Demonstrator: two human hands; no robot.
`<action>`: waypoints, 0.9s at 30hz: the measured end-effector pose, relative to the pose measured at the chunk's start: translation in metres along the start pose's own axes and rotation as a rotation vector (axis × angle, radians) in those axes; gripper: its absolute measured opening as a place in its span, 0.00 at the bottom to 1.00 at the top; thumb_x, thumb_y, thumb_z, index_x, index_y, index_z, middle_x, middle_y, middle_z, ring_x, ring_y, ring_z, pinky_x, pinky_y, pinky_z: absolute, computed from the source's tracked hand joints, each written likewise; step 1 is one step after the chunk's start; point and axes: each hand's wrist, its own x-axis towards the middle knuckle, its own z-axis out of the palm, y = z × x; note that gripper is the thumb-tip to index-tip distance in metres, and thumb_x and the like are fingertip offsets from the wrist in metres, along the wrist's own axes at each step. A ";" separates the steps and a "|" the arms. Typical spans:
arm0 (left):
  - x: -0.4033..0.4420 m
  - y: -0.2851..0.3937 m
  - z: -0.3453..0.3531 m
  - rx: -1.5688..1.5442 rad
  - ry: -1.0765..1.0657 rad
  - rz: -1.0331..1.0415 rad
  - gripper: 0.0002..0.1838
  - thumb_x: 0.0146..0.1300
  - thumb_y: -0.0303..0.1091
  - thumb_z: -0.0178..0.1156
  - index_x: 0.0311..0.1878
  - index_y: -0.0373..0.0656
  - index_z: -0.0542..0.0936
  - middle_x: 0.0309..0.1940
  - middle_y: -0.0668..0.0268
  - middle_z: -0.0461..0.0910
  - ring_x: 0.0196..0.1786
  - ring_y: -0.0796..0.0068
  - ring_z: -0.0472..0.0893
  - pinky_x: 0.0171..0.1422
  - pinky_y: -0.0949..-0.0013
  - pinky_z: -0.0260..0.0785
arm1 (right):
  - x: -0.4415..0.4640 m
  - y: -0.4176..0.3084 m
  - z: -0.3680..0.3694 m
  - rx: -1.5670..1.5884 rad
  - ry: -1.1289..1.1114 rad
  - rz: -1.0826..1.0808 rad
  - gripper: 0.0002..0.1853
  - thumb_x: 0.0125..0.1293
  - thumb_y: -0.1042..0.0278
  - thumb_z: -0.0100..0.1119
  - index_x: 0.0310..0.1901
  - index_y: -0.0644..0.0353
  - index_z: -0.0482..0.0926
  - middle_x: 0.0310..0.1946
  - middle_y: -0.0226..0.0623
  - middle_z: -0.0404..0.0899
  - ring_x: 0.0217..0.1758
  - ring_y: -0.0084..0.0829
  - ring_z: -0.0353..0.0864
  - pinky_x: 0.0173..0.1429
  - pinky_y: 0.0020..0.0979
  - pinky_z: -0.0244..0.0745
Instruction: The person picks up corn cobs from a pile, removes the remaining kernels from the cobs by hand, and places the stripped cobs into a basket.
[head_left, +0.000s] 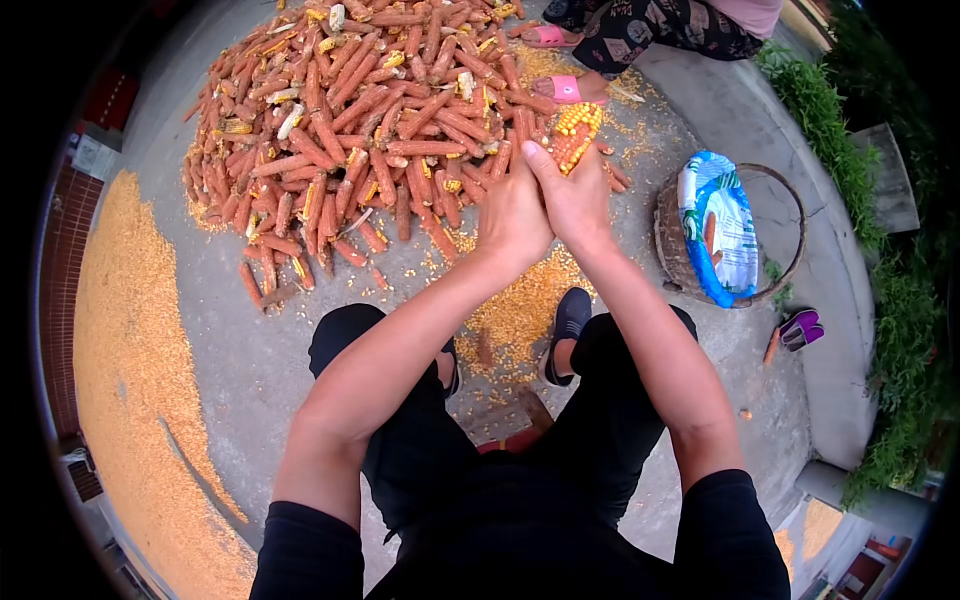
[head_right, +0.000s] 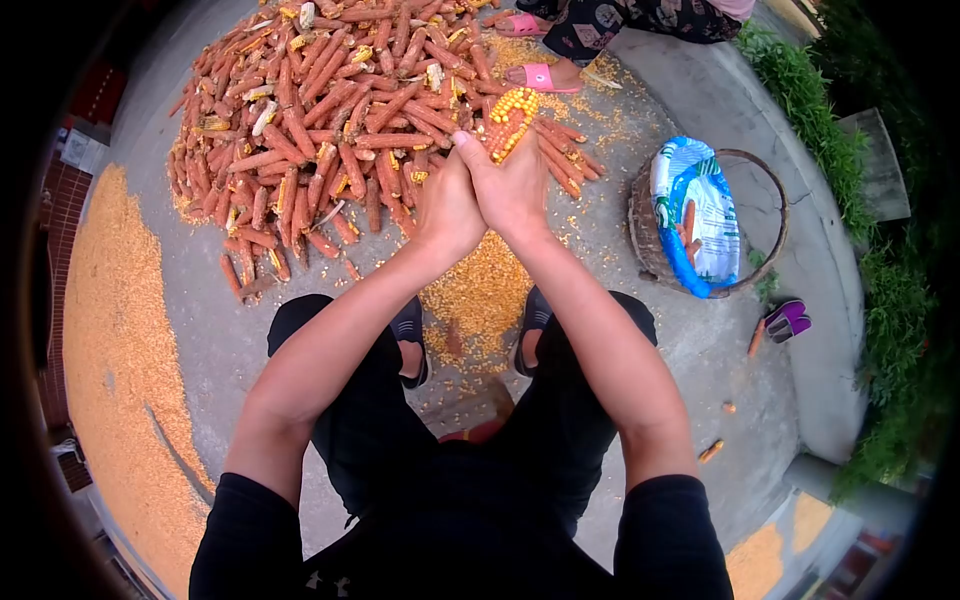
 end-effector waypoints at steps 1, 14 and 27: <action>-0.001 -0.001 0.001 -0.035 0.016 0.069 0.20 0.63 0.35 0.63 0.53 0.31 0.76 0.39 0.39 0.84 0.46 0.38 0.84 0.51 0.45 0.75 | 0.001 0.003 -0.001 0.010 -0.030 0.022 0.26 0.68 0.52 0.67 0.52 0.70 0.75 0.46 0.56 0.83 0.50 0.50 0.85 0.55 0.43 0.76; 0.009 -0.018 -0.005 -0.997 -0.508 -0.081 0.07 0.61 0.21 0.60 0.42 0.39 0.75 0.23 0.68 0.75 0.23 0.77 0.75 0.27 0.69 0.66 | 0.022 0.019 -0.025 0.034 -0.154 -0.197 0.17 0.79 0.56 0.54 0.41 0.66 0.76 0.33 0.51 0.80 0.35 0.45 0.80 0.42 0.43 0.73; 0.000 0.004 -0.024 -0.952 -0.523 -0.358 0.11 0.62 0.19 0.58 0.43 0.44 0.70 0.17 0.77 0.61 0.14 0.86 0.59 0.15 0.76 0.47 | 0.015 0.020 -0.016 -0.034 -0.202 -0.277 0.20 0.74 0.52 0.61 0.46 0.65 0.77 0.29 0.41 0.82 0.30 0.32 0.84 0.35 0.36 0.76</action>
